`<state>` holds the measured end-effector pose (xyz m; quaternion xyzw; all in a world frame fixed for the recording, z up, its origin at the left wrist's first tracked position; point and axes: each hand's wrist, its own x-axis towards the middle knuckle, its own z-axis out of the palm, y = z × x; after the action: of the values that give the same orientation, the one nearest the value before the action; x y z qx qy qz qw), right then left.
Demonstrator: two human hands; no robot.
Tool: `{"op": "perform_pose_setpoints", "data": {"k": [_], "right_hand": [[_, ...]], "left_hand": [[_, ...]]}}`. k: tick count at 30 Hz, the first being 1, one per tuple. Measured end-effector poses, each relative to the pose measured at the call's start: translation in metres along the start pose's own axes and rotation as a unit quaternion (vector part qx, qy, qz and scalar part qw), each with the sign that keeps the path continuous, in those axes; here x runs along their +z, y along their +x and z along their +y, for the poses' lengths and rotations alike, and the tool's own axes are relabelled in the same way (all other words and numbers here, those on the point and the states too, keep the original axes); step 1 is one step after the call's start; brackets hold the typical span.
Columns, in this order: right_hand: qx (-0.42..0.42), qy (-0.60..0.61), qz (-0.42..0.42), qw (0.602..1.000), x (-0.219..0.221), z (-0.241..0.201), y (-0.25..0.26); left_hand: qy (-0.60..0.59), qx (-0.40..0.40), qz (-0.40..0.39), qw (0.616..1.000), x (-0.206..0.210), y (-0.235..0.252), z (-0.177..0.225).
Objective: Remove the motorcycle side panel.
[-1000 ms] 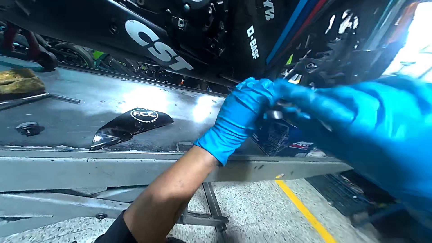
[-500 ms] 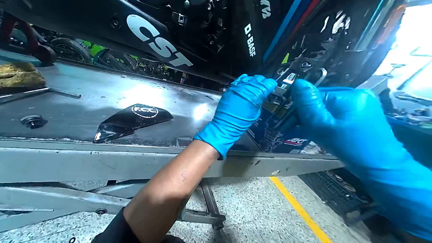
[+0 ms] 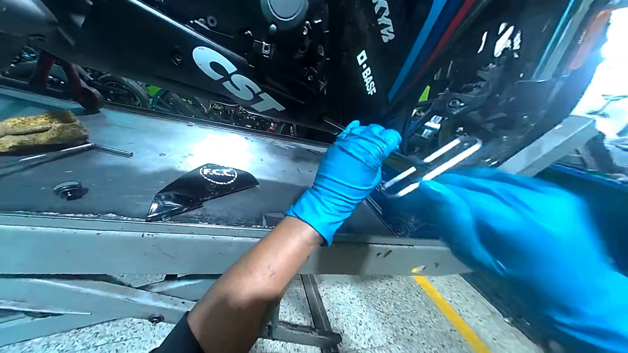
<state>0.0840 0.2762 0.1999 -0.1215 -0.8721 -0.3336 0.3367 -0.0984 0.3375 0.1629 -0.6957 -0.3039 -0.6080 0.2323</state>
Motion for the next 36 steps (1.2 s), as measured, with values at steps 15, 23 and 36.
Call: {"op": "perform_pose_setpoints", "data": {"k": [15,23,36], "right_hand": [[0.008,-0.238,-0.032,0.971,-0.02,0.006,0.017],[0.007,-0.173,0.015,0.985,-0.029,-0.004,0.009],[-0.024,-0.151,-0.038,0.988,-0.031,0.004,0.023]], "left_hand": [[-0.018,0.004,0.03,0.999,0.003,-0.001,-0.011],[-0.045,-0.014,0.016,0.999,-0.013,-0.017,0.0],[-0.031,-0.034,-0.007,0.999,-0.012,-0.026,-0.006]]}}
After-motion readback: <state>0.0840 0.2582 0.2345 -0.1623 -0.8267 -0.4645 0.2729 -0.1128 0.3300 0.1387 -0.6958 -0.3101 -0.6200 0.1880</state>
